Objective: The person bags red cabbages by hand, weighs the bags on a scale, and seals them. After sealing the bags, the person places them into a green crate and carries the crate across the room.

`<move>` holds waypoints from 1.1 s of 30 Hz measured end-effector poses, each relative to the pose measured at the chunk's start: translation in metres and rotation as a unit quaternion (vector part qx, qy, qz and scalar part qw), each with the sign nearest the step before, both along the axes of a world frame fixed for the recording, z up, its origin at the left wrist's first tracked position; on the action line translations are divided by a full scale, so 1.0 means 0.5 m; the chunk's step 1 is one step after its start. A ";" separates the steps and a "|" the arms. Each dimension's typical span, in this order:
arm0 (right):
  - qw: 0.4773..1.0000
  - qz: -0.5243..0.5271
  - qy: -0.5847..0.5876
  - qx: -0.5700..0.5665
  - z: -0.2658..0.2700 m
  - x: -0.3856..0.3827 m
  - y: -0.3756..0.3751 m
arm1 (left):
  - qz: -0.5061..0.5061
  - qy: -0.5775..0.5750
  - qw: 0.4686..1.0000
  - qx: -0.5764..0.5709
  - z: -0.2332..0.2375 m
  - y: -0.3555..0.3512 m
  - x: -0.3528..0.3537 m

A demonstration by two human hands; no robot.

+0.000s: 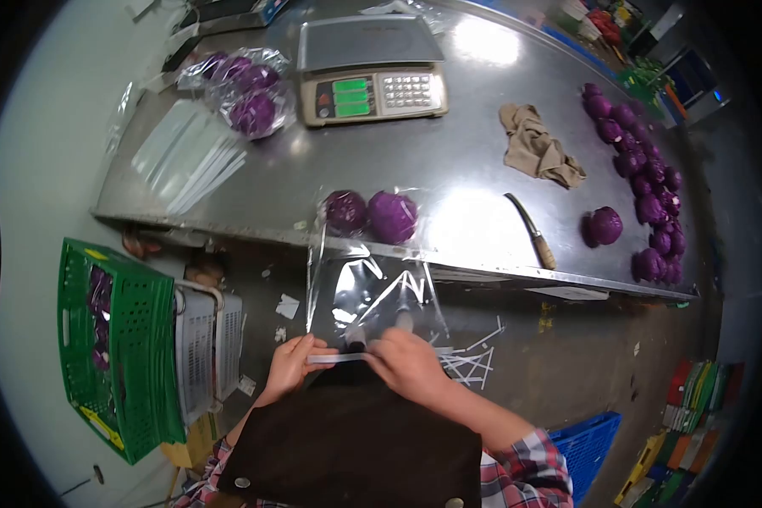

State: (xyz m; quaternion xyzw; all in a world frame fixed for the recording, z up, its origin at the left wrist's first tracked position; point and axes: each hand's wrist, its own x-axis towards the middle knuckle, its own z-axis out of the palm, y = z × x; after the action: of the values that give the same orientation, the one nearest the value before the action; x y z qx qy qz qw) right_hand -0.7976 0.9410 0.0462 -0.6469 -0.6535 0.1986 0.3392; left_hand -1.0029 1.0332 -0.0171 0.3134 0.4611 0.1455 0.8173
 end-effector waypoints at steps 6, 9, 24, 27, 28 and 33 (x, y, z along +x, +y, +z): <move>0.982 0.179 -0.064 -0.022 -0.081 -0.107 0.099 | 0.064 -0.006 0.997 -0.033 -0.028 -0.018 -0.023; 0.964 0.230 -0.134 -0.016 -0.092 -0.117 0.099 | -0.004 0.078 0.996 0.043 -0.049 -0.009 -0.029; 0.650 -0.318 -0.241 -0.646 -0.108 0.418 -0.611 | -0.131 0.221 0.854 0.451 -0.057 0.194 -0.048; 0.884 -0.265 -0.302 -0.237 -0.101 0.311 -0.243 | -0.181 0.234 0.607 0.737 -0.021 0.234 0.039; 0.906 -0.226 -0.293 -0.205 -0.108 0.284 -0.142 | -0.223 0.194 0.533 0.793 -0.045 0.247 0.052; 0.941 0.081 -0.329 -0.016 -0.122 0.224 0.093 | -0.267 0.116 0.560 0.776 -0.044 0.250 0.099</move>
State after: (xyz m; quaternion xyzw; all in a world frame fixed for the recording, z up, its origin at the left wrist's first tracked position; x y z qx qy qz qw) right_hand -0.6854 0.9873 -0.0149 -0.6263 -0.7756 0.0121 0.0779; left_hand -0.9533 1.1584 -0.0393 0.9497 0.1562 0.1842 0.1995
